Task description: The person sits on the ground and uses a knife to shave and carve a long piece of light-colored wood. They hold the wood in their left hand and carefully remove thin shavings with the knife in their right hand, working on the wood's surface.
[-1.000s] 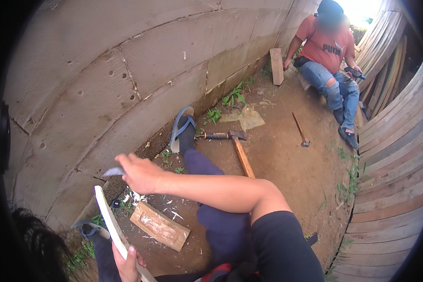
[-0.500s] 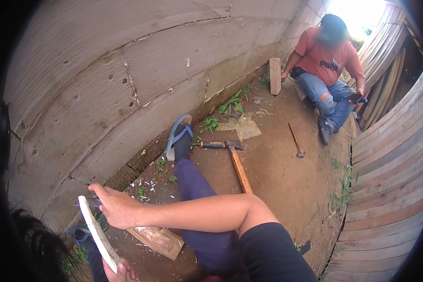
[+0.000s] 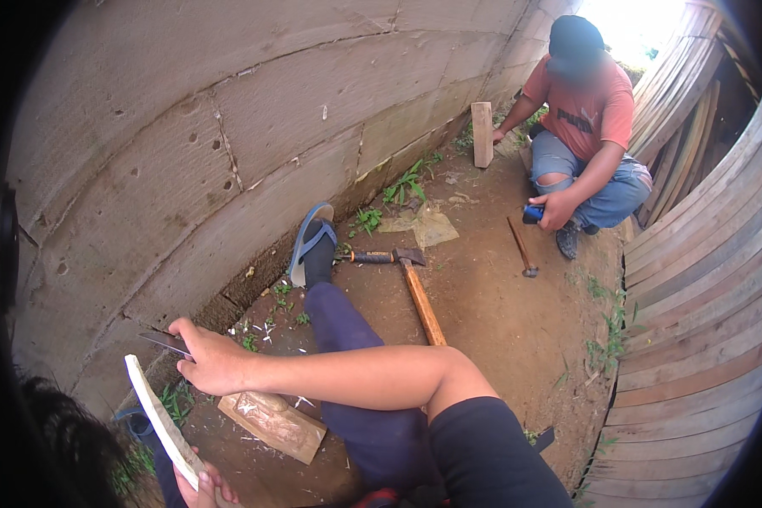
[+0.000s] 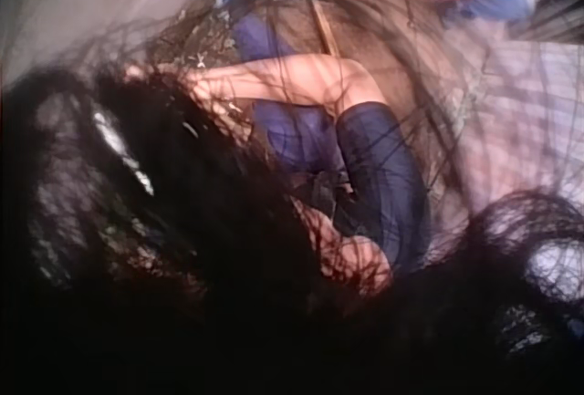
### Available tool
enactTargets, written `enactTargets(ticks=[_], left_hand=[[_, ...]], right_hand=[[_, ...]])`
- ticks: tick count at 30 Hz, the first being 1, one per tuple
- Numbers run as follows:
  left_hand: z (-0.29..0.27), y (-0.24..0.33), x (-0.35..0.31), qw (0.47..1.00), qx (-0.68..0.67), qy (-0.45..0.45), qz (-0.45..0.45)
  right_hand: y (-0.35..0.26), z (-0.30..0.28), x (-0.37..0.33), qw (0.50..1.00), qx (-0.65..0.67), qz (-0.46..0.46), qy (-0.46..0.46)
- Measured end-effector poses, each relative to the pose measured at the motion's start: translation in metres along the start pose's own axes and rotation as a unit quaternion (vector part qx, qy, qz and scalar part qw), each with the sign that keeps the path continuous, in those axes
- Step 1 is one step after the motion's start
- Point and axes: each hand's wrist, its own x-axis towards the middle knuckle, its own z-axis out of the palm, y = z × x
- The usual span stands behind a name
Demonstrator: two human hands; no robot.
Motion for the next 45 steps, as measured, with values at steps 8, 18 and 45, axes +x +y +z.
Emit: enactTargets(ticks=[8, 18, 45], left_hand=[[-0.001, -0.002, -0.005, 1.0, 0.004, 0.009, 0.0], [-0.001, -0.002, -0.008, 1.0, 0.015, 0.014, -0.006], [-0.006, -0.004, -0.004, 1.0, 0.03, 0.001, 0.003]], right_hand=[[-0.014, 0.003, 0.005, 0.992, 0.033, -0.112, 0.045], [-0.025, 0.02, -0.009, 0.987, -0.019, -0.14, -0.078], [-0.028, 0.018, -0.026, 0.948, -0.253, -0.154, -0.114]])
